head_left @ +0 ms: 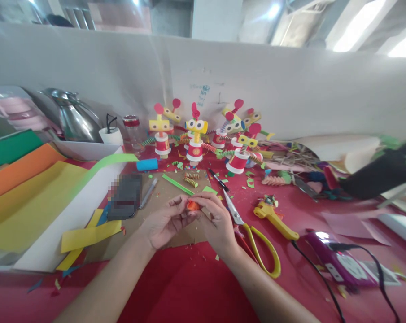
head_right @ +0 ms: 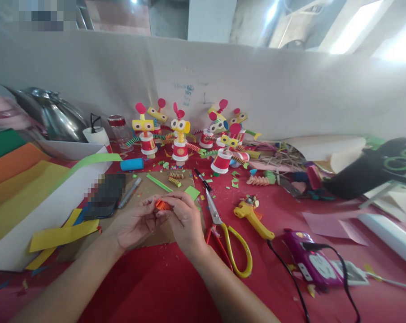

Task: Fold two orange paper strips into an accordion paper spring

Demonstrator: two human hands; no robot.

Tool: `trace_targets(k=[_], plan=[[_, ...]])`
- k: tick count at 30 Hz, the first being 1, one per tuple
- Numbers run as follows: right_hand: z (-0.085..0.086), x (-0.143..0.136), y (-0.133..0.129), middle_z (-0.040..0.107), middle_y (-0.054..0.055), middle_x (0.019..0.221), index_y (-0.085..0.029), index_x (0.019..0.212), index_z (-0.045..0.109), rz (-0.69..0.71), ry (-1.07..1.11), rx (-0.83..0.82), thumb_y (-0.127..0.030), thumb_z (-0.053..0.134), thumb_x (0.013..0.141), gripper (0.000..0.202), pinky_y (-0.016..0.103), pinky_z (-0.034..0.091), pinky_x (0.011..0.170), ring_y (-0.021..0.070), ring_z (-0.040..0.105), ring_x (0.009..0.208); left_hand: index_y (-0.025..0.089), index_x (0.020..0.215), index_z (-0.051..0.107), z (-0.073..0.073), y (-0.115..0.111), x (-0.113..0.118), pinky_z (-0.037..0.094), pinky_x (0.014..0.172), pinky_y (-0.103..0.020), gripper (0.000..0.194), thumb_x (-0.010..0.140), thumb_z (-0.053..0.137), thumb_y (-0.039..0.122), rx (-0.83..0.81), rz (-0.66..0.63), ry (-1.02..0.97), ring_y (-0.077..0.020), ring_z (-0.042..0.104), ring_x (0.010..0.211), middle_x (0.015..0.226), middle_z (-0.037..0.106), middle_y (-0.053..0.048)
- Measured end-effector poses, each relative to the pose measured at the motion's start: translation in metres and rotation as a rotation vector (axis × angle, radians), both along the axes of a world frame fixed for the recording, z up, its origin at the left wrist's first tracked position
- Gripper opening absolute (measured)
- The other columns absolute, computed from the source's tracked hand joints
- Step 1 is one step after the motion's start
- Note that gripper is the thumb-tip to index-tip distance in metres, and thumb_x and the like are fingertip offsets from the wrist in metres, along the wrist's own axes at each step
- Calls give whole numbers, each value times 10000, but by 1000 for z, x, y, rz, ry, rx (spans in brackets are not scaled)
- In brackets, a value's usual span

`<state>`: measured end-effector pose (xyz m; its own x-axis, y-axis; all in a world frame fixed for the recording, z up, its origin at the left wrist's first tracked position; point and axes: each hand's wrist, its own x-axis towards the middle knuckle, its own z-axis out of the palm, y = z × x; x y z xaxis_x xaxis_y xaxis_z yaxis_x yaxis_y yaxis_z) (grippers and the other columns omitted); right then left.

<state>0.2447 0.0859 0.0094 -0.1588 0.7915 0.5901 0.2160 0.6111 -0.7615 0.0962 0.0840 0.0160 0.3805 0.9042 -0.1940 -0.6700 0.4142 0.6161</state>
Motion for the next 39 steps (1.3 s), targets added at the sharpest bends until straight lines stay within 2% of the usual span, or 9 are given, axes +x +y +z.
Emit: trace_targets(k=[11, 14, 17, 21, 24, 26, 32, 35, 39], plan=[[-1, 0, 1, 634, 53, 992, -276, 1027, 678, 87, -14, -26, -178, 565, 851, 231, 340, 501, 850, 186, 606, 945, 143, 746, 557, 1, 0, -2, 497, 692, -192, 235, 651, 771, 135, 68, -17, 92, -59, 581, 636, 684, 565, 42], [-2, -1, 1, 625, 54, 1053, -287, 1166, 598, 64, -44, -50, -186, 598, 829, 351, 347, 496, 859, 186, 596, 956, 150, 782, 560, 3, 1, 0, 512, 659, -203, 235, 660, 758, 115, 63, 43, 124, -71, 595, 625, 703, 583, 35], [6, 12, -1, 567, 85, 1193, -283, 1341, 422, -57, -182, -93, -243, 658, 782, 608, 360, 508, 822, 198, 589, 948, 149, 878, 590, 3, 3, -1, 527, 610, -198, 202, 719, 698, 88, 17, 111, 175, -103, 635, 656, 724, 621, 3], [20, 70, -5, 631, 76, 1011, -221, 1037, 624, -338, -580, -75, -258, 528, 852, 211, 395, 448, 872, 235, 569, 969, 101, 904, 634, 4, 9, -6, 534, 583, -141, 184, 767, 591, -14, -64, 187, 216, -77, 642, 617, 752, 665, -41], [12, 127, -6, 623, 119, 967, -161, 1022, 614, -669, -866, -135, -224, 506, 812, 245, 421, 430, 838, 273, 560, 920, 85, 865, 660, 4, 13, -9, 550, 590, -136, 167, 761, 590, -27, -96, 210, 188, -90, 665, 646, 820, 695, -79], [-1, 156, -6, 610, 171, 1009, -109, 1113, 574, -776, -1029, -250, -207, 519, 771, 360, 420, 426, 805, 302, 561, 936, 90, 856, 671, 4, 13, -10, 557, 589, -137, 170, 747, 611, -26, -106, 193, 143, -97, 672, 657, 831, 702, -82], [-27, 178, 2, 581, 185, 1003, -83, 1126, 532, -766, -1097, -434, -185, 506, 747, 393, 330, 433, 662, 245, 599, 782, 94, 861, 685, 0, 13, -11, 565, 587, -141, 205, 740, 603, -51, -105, 165, 39, -104, 679, 669, 856, 708, -88], [-25, 174, 5, 580, 181, 977, -89, 1086, 541, -802, -1088, -432, -216, 516, 752, 359, 309, 428, 601, 225, 600, 710, 84, 872, 683, 0, 14, -12, 567, 603, -143, 212, 754, 579, -58, -110, 178, 28, -107, 683, 680, 857, 707, -95], [-7, 168, -1, 612, 153, 827, -109, 933, 591, -860, -1034, -383, -191, 469, 771, 219, 324, 429, 599, 243, 602, 682, 72, 889, 684, 1, 15, -12, 567, 623, -146, 221, 782, 538, -55, -113, 188, 19, -122, 692, 716, 871, 710, -117]])
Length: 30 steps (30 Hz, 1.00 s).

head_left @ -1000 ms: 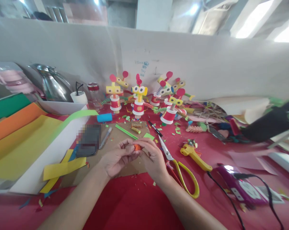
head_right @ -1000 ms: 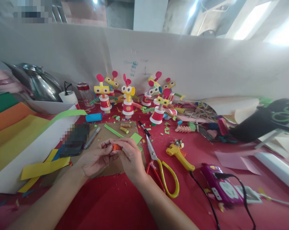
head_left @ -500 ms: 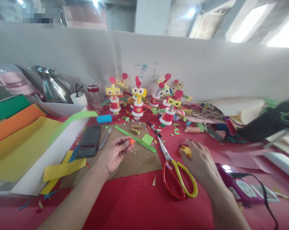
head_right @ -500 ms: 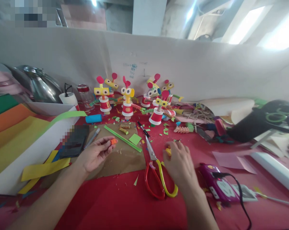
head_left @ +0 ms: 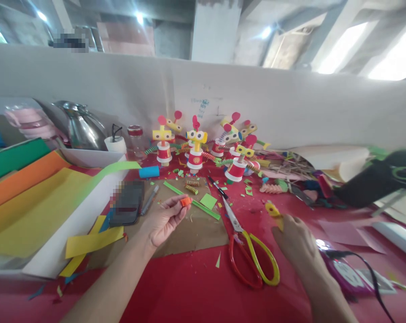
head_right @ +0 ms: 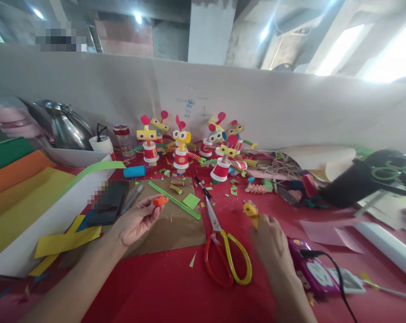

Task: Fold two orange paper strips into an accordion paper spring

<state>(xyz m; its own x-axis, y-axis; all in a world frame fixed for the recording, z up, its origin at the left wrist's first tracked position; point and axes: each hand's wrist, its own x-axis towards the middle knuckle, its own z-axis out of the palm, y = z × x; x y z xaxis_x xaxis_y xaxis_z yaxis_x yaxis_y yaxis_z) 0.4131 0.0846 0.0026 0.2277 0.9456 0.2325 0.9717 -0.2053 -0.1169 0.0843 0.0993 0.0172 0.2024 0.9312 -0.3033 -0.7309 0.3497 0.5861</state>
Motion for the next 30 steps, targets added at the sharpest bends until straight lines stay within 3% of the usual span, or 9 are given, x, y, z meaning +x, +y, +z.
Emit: trace_targets(k=[3, 7, 10, 18, 24, 30], plan=[[21, -15, -16, 628, 88, 751, -164, 926, 589, 50, 231, 130, -272, 503, 787, 196, 317, 450, 597, 229, 595, 658, 73, 896, 688, 1, -1, 1, 566, 621, -144, 241, 780, 528, -65, 12, 9, 13, -109, 685, 682, 874, 712, -114], [44, -55, -46, 638, 43, 716, -188, 936, 602, 386, 747, 85, -443, 509, 835, 289, 266, 486, 572, 195, 610, 645, 99, 872, 702, 2, -2, 3, 560, 630, -137, 235, 761, 563, -55, 42, 20, 23, -98, 680, 675, 841, 717, -81], [50, -86, -63, 596, 28, 635, -187, 780, 600, 536, 880, 84, -463, 498, 848, 302, 233, 476, 533, 166, 584, 591, 104, 867, 712, 1, -3, 3, 557, 635, -135, 227, 738, 600, -45, 69, 7, 34, -104, 683, 698, 870, 722, -84], [47, -120, -67, 471, -23, 556, -186, 790, 601, 723, 864, 161, -483, 484, 869, 329, 204, 392, 440, 108, 417, 464, 137, 870, 731, -2, -5, 4, 544, 632, -116, 244, 672, 698, -2, 114, -14, 67, -76, 667, 678, 873, 733, -48], [35, -118, -66, 607, 32, 683, -183, 889, 620, 712, 684, 227, -458, 475, 884, 310, 238, 463, 513, 150, 552, 557, 149, 885, 733, 0, -7, 4, 533, 651, -117, 275, 630, 758, 49, 154, -16, 95, -71, 653, 703, 847, 730, -31], [35, -119, -68, 605, 20, 732, -208, 993, 568, 825, 570, 271, -313, 437, 925, 182, 228, 479, 555, 145, 593, 594, 156, 901, 730, -1, -7, 2, 513, 660, -112, 328, 587, 802, 95, 215, -44, 93, -74, 649, 733, 856, 732, -24]])
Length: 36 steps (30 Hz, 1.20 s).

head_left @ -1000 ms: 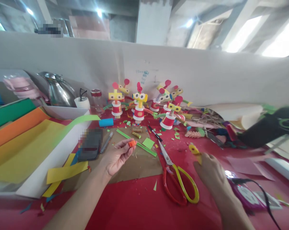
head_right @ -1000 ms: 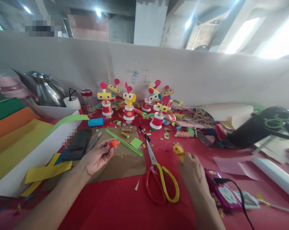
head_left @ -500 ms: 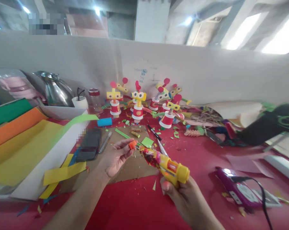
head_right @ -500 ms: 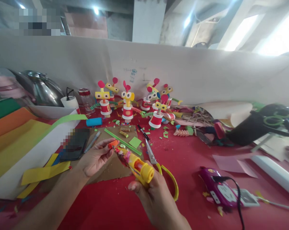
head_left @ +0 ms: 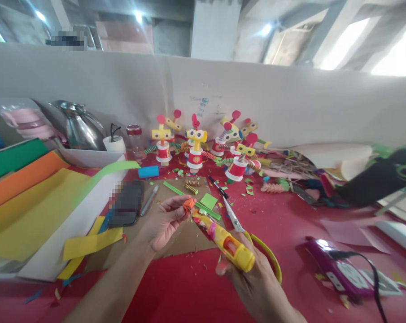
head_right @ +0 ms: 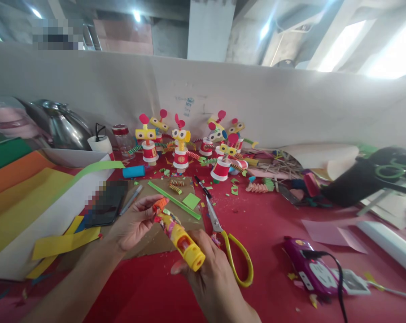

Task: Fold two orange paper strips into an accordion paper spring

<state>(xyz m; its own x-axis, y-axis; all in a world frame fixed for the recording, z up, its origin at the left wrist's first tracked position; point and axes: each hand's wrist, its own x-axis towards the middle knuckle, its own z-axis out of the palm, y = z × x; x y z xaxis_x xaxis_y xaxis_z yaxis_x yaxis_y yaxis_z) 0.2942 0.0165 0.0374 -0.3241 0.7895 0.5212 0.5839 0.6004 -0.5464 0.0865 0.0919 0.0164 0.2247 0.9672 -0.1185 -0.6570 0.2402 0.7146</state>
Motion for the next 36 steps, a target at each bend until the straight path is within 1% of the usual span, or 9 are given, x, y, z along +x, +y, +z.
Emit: trace_targets(k=[3, 6, 8, 12, 14, 20, 24, 32, 36], plan=[[3, -3, 0, 617, 24, 758, -216, 975, 543, 42, -15, 29, -274, 392, 949, 164, 233, 490, 593, 146, 612, 620, 156, 883, 731, 0, 0, 0, 507, 646, -117, 308, 588, 804, 104, 4, 2, 17, -67, 640, 704, 810, 727, -13], [2, -5, 0, 640, 64, 871, -213, 1008, 527, 37, -51, 71, -306, 378, 957, 183, 248, 501, 603, 169, 641, 703, 164, 874, 731, 1, -1, 1, 507, 647, -135, 298, 590, 805, 114, 0, 13, 30, -69, 634, 701, 816, 725, -10], [0, -5, -1, 639, 77, 902, -209, 1031, 515, 32, -71, 105, -323, 382, 955, 191, 255, 504, 598, 178, 645, 729, 171, 873, 731, 2, -2, 1, 506, 648, -143, 299, 588, 806, 118, 0, 21, 37, -70, 630, 703, 829, 725, -10], [-4, -4, -1, 633, 60, 822, -194, 1052, 479, 22, -85, 154, -281, 360, 960, 174, 259, 502, 582, 173, 628, 684, 173, 861, 734, 4, -4, 2, 482, 604, -134, 292, 584, 809, 124, 16, 24, 41, -60, 609, 663, 795, 719, -4], [-6, -4, -1, 637, 64, 830, -189, 1055, 473, 22, -101, 161, -244, 356, 957, 162, 270, 505, 589, 176, 623, 686, 176, 860, 735, 4, -4, 2, 472, 595, -136, 287, 587, 809, 131, 22, 24, 46, -61, 604, 659, 779, 716, 0], [-10, -2, 0, 639, 58, 835, -190, 1057, 468, 77, -121, 131, -165, 411, 917, 153, 295, 500, 591, 181, 604, 670, 193, 850, 735, 2, -4, 2, 472, 711, -182, 293, 572, 825, 165, 52, 28, 54, -90, 618, 756, 825, 724, -8], [-8, -1, -1, 634, 53, 810, -188, 1039, 469, 85, -120, 127, -137, 400, 912, 154, 285, 489, 568, 172, 590, 640, 196, 840, 733, 3, -4, 2, 456, 730, -213, 300, 558, 836, 192, 59, 19, 75, -101, 608, 761, 815, 719, -9], [-8, -3, -2, 638, 57, 800, -190, 1045, 469, 22, -176, 160, -120, 429, 873, 189, 297, 489, 554, 183, 599, 633, 203, 820, 732, 4, -4, 2, 430, 734, -259, 275, 564, 832, 208, 64, 23, 105, -124, 596, 749, 812, 703, -12], [-4, -3, -1, 635, 45, 771, -193, 1025, 475, 2, -203, 203, -108, 402, 873, 189, 281, 478, 532, 172, 595, 601, 206, 815, 734, 4, -4, 2, 429, 731, -258, 283, 553, 839, 219, 56, 30, 105, -128, 597, 756, 815, 710, -12]])
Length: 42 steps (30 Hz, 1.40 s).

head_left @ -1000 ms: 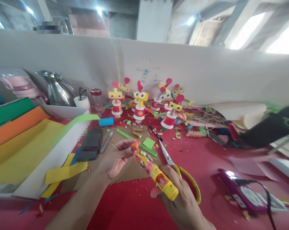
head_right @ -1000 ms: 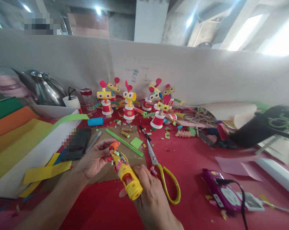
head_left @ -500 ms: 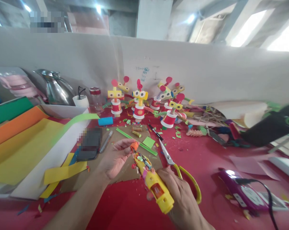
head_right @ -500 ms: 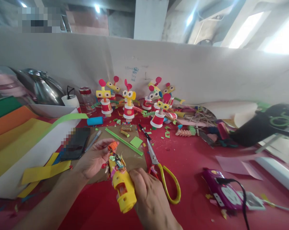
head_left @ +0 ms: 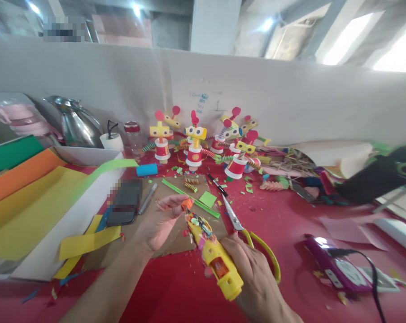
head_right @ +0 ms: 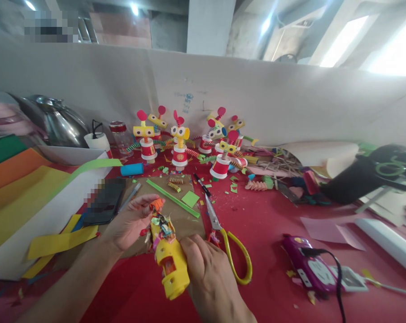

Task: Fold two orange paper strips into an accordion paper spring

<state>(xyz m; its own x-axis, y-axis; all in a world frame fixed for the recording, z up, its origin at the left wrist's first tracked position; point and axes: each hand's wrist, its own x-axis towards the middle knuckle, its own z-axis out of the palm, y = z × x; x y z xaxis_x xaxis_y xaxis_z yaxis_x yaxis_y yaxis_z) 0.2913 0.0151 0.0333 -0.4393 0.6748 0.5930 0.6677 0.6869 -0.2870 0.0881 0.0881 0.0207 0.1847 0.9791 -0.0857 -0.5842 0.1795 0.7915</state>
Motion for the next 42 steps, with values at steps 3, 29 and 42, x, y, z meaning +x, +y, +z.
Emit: trace_targets(k=[3, 29, 42], plan=[[3, 0, 0, 636, 47, 767, -189, 1016, 480, -25, -31, 44, -104, 379, 877, 192, 279, 471, 530, 170, 597, 601, 210, 812, 737, 0, 1, 0, 424, 728, -240, 295, 538, 848, 218, -4, 2, -11, -115, 595, 748, 791, 714, -1], [-55, 149, 60, 553, 145, 924, -133, 1012, 490, -684, -444, -210, -221, 447, 854, 186, 360, 452, 704, 261, 596, 835, 203, 901, 688, -11, 20, -21, 409, 845, -353, 227, 682, 733, 243, 249, 342, 759, -210, 616, 852, 865, 700, -63], [14, 68, 19, 542, 215, 1181, -172, 1313, 395, -577, -31, 97, -325, 553, 811, 548, 508, 445, 770, 383, 518, 1089, 238, 787, 690, -37, 34, -37, 342, 843, -405, 144, 738, 605, 133, 679, 347, 1646, -251, 548, 756, 689, 624, -58]])
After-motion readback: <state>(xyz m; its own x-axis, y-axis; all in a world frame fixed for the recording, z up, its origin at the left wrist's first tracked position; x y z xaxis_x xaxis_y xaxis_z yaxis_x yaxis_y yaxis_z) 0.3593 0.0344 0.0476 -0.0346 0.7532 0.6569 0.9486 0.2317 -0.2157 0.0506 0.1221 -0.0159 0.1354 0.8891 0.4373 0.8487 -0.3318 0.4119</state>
